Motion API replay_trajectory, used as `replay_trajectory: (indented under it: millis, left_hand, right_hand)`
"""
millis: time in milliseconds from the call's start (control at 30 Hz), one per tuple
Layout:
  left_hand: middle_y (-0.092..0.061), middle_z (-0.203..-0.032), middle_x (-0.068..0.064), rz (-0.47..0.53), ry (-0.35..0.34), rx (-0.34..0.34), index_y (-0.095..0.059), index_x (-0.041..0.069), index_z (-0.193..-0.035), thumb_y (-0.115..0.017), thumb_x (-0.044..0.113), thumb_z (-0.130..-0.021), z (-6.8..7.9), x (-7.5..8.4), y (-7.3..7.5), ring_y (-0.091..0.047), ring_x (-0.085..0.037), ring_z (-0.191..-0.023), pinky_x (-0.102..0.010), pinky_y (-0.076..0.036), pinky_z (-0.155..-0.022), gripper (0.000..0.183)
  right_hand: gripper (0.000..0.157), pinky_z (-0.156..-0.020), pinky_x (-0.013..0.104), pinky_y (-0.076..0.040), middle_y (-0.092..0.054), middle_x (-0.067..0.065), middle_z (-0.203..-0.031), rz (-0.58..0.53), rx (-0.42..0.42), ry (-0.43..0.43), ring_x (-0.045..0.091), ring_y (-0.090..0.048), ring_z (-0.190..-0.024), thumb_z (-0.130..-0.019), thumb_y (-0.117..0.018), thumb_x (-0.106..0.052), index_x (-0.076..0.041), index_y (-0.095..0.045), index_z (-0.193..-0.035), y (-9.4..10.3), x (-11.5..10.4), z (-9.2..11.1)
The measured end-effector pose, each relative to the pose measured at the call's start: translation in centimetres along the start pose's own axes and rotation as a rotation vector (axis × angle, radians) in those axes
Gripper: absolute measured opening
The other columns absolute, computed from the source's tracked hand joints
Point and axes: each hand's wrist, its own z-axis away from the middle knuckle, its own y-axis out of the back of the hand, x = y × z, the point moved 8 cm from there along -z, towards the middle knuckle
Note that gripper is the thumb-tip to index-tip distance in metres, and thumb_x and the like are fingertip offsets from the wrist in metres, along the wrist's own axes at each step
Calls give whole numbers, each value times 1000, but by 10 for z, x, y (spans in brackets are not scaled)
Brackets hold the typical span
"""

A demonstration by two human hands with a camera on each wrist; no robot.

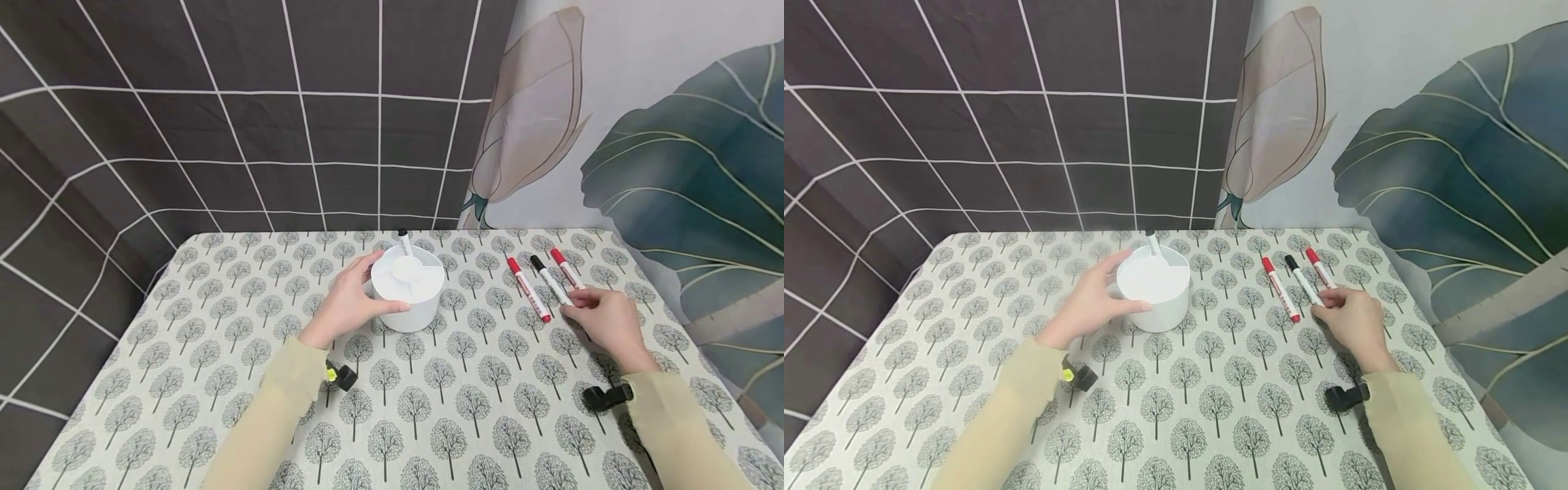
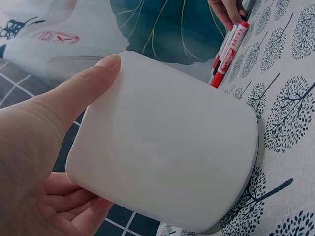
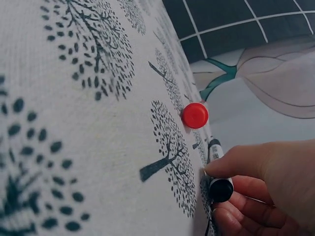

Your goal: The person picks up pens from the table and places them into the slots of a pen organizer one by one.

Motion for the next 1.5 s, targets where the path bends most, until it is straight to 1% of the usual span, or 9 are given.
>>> replay_trajectory:
  millis: [300,433,600,700,867,933,1000,1233,1500]
  left_hand:
    - [-42,-156,-7,7,-4,2,-40,13,-156,-97,46,-64,0,-1,-1,-50,-32,-134,-43,-43,-110,113]
    - [-42,-156,-8,9,-6,0,-40,12,-156,-97,46,-64,1,-1,-1,-51,-33,-134,-44,-44,-110,114]
    - [-43,-156,-7,4,-5,-1,-40,14,-156,-97,46,-65,0,-1,-1,-51,-32,-133,-43,-45,-109,112]
    - [-44,-155,-7,10,-15,-2,-41,14,-156,-97,44,-65,-1,0,-1,-52,-32,-133,-44,-44,-109,111]
    - [-46,-153,-6,15,-15,-3,-42,14,-155,-98,41,-65,-1,0,-1,-52,-32,-132,-43,-44,-109,110]
    - [-46,-153,-6,15,-12,-2,-42,13,-155,-98,40,-65,-1,0,-1,-52,-32,-132,-44,-44,-109,110]
    - [-46,-153,-6,13,-11,-3,-42,14,-155,-98,41,-65,-2,-1,-1,-52,-32,-133,-44,-44,-109,109]
    - [-47,-153,-5,21,-33,-10,-41,12,-155,-98,42,-65,-3,-2,-2,-52,-30,-133,-42,-44,-109,111]
    - [-46,-153,-6,37,-30,-18,-40,10,-155,-98,39,-66,-3,-2,-2,-50,-29,-135,-39,-42,-111,110]
  right_hand:
    - [36,-62,30,-47,-73,14,-95,-43,10,-69,20,-63,-76,-91,-76,-28,-1,-74,-115,12,-5,0]
    - [31,-53,26,-47,-73,14,-93,-62,31,-38,12,-62,-67,-92,-75,-26,-2,-75,-112,25,-18,-3]
    - [28,-52,24,-46,-74,13,-88,-76,93,9,5,-60,-61,-92,-76,-27,-4,-77,-108,46,-41,-8]
    - [30,-51,22,-45,-74,7,-87,-100,125,12,2,-60,-63,-92,-76,-30,-6,-78,-109,58,-56,-12]
    - [33,-56,18,-46,-69,-17,-84,-152,154,20,-3,-60,-71,-91,-77,-36,-9,-78,-110,73,-82,-17]
    - [34,-58,17,-46,-67,-22,-82,-175,157,29,-2,-61,-74,-90,-78,-38,-11,-79,-111,78,-93,-19]
    - [34,-61,16,-47,-68,-22,-83,-201,158,39,0,-63,-76,-90,-78,-39,-12,-79,-111,81,-105,-21]
    - [31,-65,16,-49,-74,-8,-92,-355,146,36,9,-66,-80,-90,-79,-36,-14,-78,-112,84,-140,-29]
    - [27,-73,14,-53,-74,-2,-95,-537,173,127,11,-68,-81,-88,-82,-22,-10,-79,-112,85,-180,-38]
